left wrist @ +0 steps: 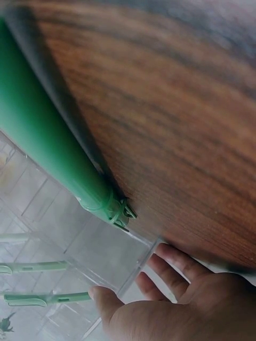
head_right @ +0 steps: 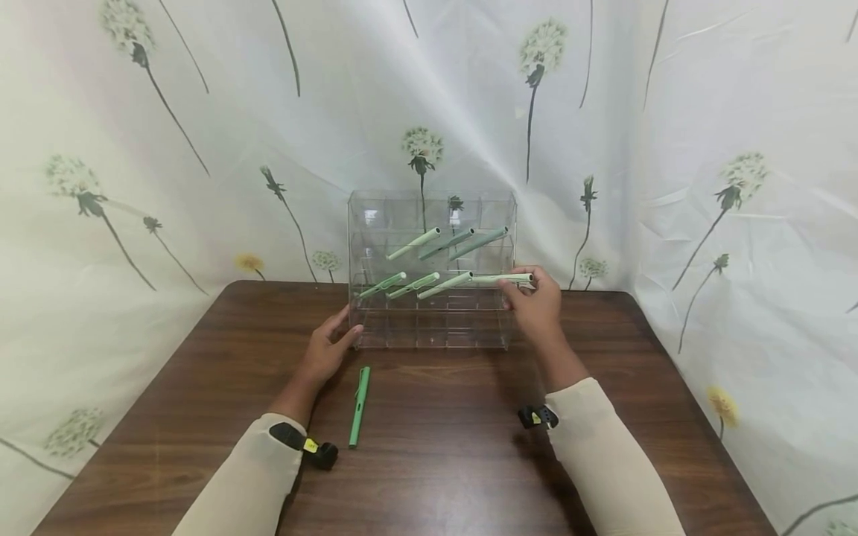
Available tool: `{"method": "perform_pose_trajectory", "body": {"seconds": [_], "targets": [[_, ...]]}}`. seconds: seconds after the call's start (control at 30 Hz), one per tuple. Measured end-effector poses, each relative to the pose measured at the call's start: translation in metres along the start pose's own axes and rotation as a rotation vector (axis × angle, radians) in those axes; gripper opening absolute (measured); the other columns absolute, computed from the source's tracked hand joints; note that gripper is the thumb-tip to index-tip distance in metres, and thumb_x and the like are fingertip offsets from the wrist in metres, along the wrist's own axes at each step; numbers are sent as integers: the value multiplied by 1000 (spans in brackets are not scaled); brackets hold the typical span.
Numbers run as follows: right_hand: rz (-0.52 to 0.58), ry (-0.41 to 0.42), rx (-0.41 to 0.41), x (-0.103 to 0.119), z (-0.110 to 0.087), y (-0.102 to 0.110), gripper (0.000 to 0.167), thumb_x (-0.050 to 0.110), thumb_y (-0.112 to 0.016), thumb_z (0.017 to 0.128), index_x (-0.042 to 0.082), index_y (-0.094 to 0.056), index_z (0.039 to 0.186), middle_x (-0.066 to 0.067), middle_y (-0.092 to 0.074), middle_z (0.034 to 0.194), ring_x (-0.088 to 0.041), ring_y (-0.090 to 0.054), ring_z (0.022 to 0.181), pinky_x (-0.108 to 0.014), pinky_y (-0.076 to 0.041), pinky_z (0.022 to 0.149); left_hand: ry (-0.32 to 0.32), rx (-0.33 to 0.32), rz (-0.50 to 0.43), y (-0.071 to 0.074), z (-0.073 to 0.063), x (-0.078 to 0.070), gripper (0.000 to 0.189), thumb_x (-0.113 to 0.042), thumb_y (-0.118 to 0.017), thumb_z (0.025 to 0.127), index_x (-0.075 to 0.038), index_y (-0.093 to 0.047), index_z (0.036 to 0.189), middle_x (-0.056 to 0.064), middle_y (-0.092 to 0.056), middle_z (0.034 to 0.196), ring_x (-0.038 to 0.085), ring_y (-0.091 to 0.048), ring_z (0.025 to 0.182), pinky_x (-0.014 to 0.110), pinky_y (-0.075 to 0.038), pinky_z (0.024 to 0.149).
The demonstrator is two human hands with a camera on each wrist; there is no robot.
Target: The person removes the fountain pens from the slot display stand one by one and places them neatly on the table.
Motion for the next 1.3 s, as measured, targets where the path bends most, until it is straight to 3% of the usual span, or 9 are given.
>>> {"method": "perform_pose_trajectory", "body": {"seconds": [0.1, 0.2, 0.43, 0.6, 0.73, 0.87, 1.0, 1.1, 1.3], "targets": [[-8, 1, -18, 5, -4, 4, 23, 14, -83, 99, 6, -67, 113, 10, -71, 87, -7, -65, 60, -27, -61, 61, -13, -5, 1, -1, 1, -2, 65, -22, -72, 108, -13, -45, 167, 25, -55, 159, 44, -62, 137, 20, -53, 90], [-23, 20, -24, 8, -9, 7, 28, 15, -83, 99, 1, -67, 117, 11, -70, 84, -6, -64, 58, -26, -60, 60, -17, -9, 0, -2, 0, -4, 64, -20, -71, 109, -12, -45, 167, 25, -55, 159, 44, -63, 137, 20, -52, 92], [-72, 115, -27, 7, -19, 9, 27, 11, -80, 102, -6, -66, 118, 14, -70, 86, -6, -63, 56, -25, -58, 57, 8, 0, -35, 0, -13, -34, 63, -12, -68, 109, -5, -43, 167, 31, -53, 158, 49, -59, 138, 13, -47, 84], [-110, 100, 1, 6, -25, 10, 26, 13, -80, 102, -3, -67, 116, 4, -76, 88, -6, -65, 57, -25, -60, 59, 27, 6, -36, 0, -13, -34, 63, -12, -68, 110, -7, -43, 167, 29, -51, 161, 48, -58, 140, 13, -47, 86], [-119, 108, 29, 4, -29, 7, 25, 15, -81, 101, -4, -68, 111, 1, -78, 84, -7, -66, 57, -25, -60, 59, 41, 6, -15, 0, -11, -31, 64, -14, -68, 110, -8, -42, 168, 27, -50, 163, 46, -57, 143, 28, -52, 100], [-111, 63, 52, -2, -35, 1, 26, 20, -83, 101, -1, -68, 106, 13, -76, 79, -11, -68, 58, -26, -60, 59, 47, 4, -3, 0, -11, -29, 64, -15, -67, 111, -7, -40, 169, 27, -48, 165, 46, -54, 147, 54, -48, 114], [-67, 8, 85, -9, -39, -7, 25, 17, -83, 100, -2, -67, 106, 16, -76, 75, -14, -67, 57, -28, -59, 56, 45, -5, 5, 1, -12, -31, 64, -15, -67, 111, -7, -41, 169, 26, -48, 166, 46, -54, 146, 58, -47, 115], [-53, -3, 113, -13, -41, -13, 30, 13, -82, 100, -3, -65, 119, 14, -75, 76, -13, -65, 55, -28, -57, 54, 44, -15, 15, -1, -9, -24, 64, -14, -68, 110, -7, -42, 168, 26, -49, 164, 45, -56, 145, 57, -48, 113], [-96, -10, 152, -17, -46, -24, 64, 12, -84, 99, 5, -48, 151, 2, -77, 77, -16, -60, 51, -33, -56, 55, 37, -17, 5, -4, 0, -3, 65, -17, -70, 109, -9, -44, 168, 24, -50, 164, 43, -57, 144, 56, -46, 116]]}}
Point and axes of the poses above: each hand's wrist, its own z-axis towards the middle knuckle, its own y-axis out of the back of the hand, x = y × z, the point moved 2 cm from there along z, towards the middle knuckle
